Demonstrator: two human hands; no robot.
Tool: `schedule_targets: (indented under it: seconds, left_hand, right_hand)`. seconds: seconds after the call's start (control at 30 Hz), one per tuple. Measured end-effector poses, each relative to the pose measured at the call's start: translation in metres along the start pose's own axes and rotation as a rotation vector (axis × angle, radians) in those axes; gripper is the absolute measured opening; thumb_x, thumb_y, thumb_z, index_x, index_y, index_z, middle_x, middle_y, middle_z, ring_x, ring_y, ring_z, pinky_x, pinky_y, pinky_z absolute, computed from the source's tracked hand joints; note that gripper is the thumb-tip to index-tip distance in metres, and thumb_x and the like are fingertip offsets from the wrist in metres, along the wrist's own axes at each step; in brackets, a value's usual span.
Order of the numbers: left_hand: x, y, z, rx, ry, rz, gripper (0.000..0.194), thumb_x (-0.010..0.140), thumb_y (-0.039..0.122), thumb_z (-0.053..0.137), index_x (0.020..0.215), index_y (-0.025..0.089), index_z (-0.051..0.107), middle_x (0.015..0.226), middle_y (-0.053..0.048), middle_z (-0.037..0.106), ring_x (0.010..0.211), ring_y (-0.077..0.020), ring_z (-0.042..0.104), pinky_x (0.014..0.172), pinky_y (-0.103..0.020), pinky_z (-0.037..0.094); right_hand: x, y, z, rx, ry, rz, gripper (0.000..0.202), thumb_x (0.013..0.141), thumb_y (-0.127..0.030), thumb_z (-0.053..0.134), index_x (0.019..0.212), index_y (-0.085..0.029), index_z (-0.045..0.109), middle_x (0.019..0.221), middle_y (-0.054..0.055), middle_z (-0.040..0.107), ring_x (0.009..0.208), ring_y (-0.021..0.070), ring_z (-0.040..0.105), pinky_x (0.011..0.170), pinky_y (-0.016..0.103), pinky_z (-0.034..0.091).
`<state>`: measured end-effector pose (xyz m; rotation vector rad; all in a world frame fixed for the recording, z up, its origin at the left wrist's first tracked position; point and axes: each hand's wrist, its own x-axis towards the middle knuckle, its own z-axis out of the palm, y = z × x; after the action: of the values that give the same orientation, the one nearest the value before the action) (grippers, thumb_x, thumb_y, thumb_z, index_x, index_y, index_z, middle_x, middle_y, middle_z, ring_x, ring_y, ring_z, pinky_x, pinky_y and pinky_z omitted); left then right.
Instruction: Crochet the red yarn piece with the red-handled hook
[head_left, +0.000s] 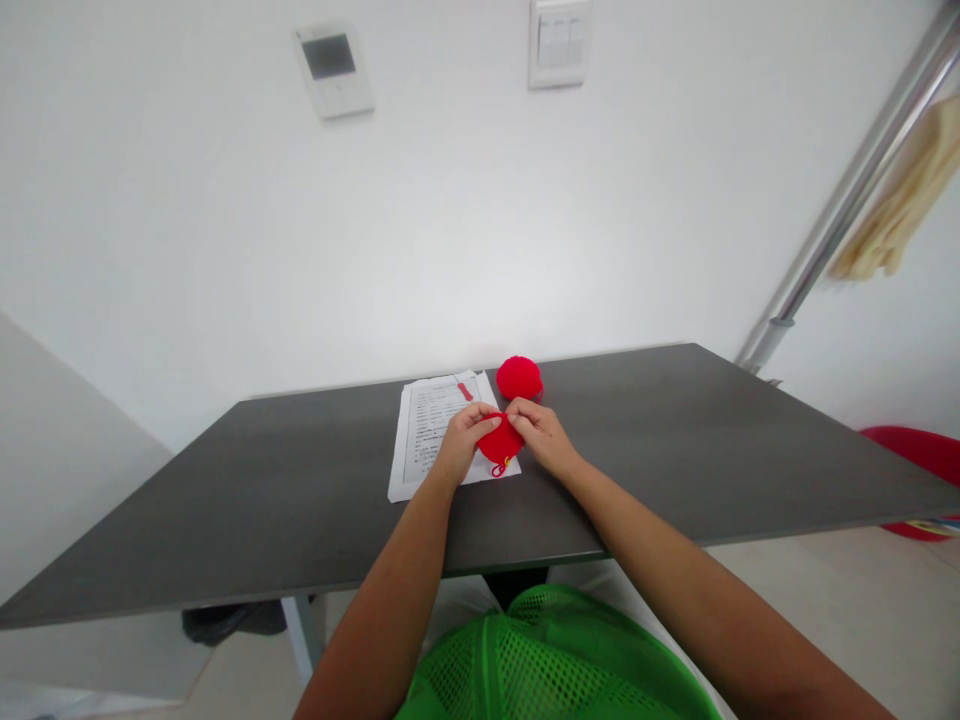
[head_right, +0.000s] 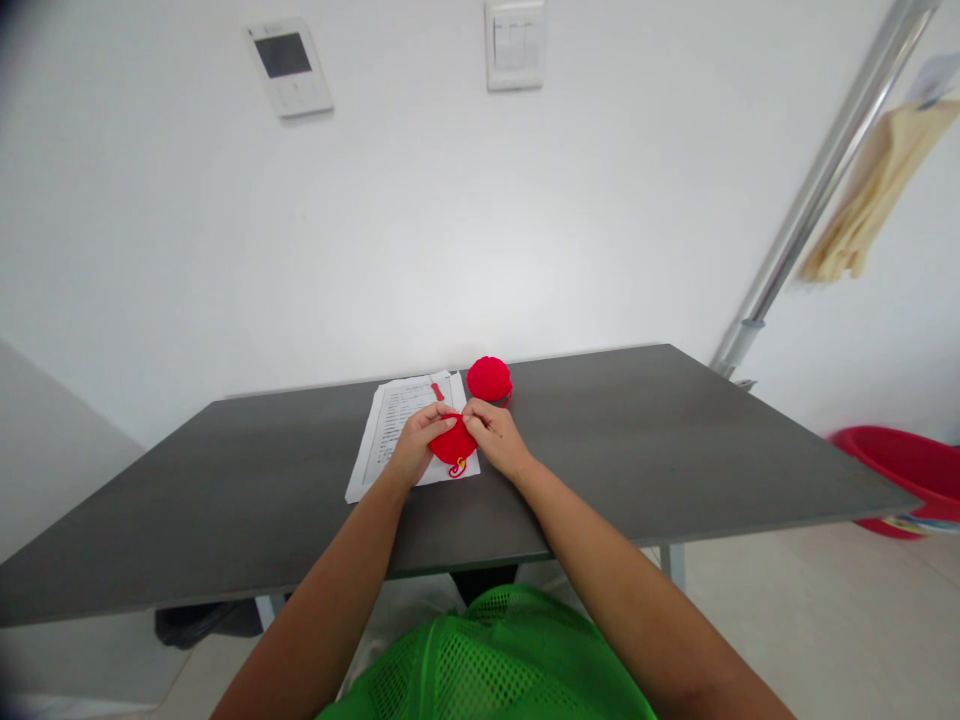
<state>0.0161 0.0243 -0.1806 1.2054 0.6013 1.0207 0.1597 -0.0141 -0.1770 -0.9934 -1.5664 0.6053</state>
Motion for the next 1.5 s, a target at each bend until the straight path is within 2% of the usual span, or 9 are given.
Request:
schedule_targets:
  seconds: [0.23,1.13,1.5]
  left_hand:
    - [0.0009,-0.0019,-0.0022,0.031,0.030,0.004,0.023,0.060,0.029,0.075,0.072,0.015,0.060,0.063,0.002,0.062,0.056,-0.0098,0.054,0.058,-0.022,0.038]
    - [0.0011,-0.0020,-0.0049,0.154,0.020,0.062,0.020,0.062,0.029,0.073,0.072,0.016,0.061,0.065,0.002,0.061,0.059,-0.0111,0.054,0.060,-0.024,0.040]
    - [0.0004,-0.0010,-0.0026,0.104,0.026,0.029,0.023,0.059,0.029,0.075,0.072,0.016,0.062,0.065,0.001,0.062,0.058,-0.0112,0.055,0.058,-0.023,0.040]
  right_hand:
    - [-0.0001,0.0006,-0.0007,0.006,-0.032,0.005,0.015,0.079,-0.024,0.043,0.065,-0.019,0.048,0.059,-0.004,0.044,0.055,0.0109,0.040,0.055,0.024,0.031]
    - [0.0004,-0.0019,-0.0013,0.005,-0.068,0.017,0.015,0.080,-0.025,0.044,0.066,-0.020,0.047,0.059,-0.004,0.041,0.055,0.0110,0.038,0.055,0.024,0.030]
    - [0.0002,-0.0011,-0.0007,0.005,-0.031,0.002,0.015,0.078,-0.024,0.043,0.064,-0.020,0.047,0.060,-0.003,0.042,0.057,0.0115,0.038,0.055,0.024,0.030]
